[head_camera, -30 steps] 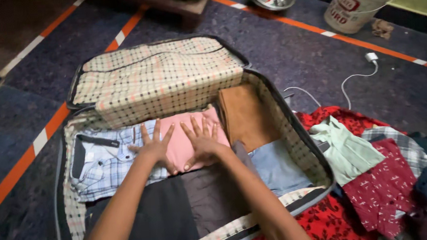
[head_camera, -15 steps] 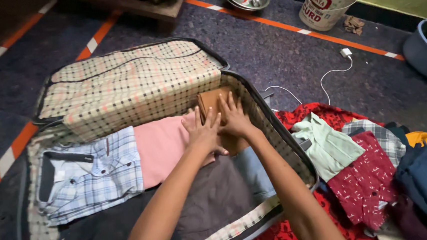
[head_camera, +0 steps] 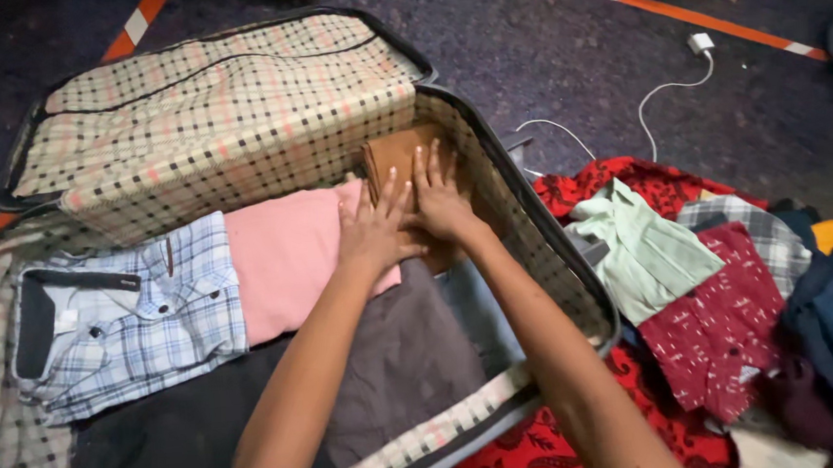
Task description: The person packs clothes into a suitcase by folding various items, including shirts, pants, and a dark garment, and arranging them neatly inside the open suitcase on the floor.
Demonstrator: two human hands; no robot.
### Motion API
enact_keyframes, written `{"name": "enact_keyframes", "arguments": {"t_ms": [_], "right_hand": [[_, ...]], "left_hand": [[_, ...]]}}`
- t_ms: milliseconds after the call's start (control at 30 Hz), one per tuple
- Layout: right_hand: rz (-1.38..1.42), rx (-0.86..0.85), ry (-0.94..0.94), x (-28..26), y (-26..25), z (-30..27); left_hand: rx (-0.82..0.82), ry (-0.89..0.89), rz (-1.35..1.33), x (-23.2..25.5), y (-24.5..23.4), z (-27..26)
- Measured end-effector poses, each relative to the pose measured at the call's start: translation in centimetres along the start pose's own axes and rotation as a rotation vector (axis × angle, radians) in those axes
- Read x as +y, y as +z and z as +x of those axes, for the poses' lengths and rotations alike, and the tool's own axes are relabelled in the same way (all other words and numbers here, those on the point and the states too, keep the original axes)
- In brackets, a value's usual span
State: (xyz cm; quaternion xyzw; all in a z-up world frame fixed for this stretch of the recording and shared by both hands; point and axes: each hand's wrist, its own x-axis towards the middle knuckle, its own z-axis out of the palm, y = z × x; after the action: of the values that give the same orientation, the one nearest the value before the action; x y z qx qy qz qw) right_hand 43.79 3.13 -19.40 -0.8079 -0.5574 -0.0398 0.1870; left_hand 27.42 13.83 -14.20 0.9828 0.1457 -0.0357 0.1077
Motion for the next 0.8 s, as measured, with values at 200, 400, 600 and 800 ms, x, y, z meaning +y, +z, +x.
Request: {"name": "enact_keyframes", "arguments": {"t_ms": [200, 400, 600, 800], "right_hand": [[0.067, -0.464, 0.466, -2.4, -3.7, -3.4], [0.179, -0.789, 0.453, -6.5, -10.3, -14.1], [0.005, -0.937, 0.457, -10.7, -10.8, -15.3], [-0.097, -0.965, 0.287, -10.4, -8.4, -15.5]], "left_hand": [[-0.157, 0.027, -0.074, 2.5, -1.6, -2.9], [-0.426, 0.164, -0.023, 6.2, -0.6, -14.2], [-0.323, 0.148, -0.056, 6.6, 1.3, -15.2], [-0.237, 0.170, -0.054, 6.2, 4.6, -15.0]]}}
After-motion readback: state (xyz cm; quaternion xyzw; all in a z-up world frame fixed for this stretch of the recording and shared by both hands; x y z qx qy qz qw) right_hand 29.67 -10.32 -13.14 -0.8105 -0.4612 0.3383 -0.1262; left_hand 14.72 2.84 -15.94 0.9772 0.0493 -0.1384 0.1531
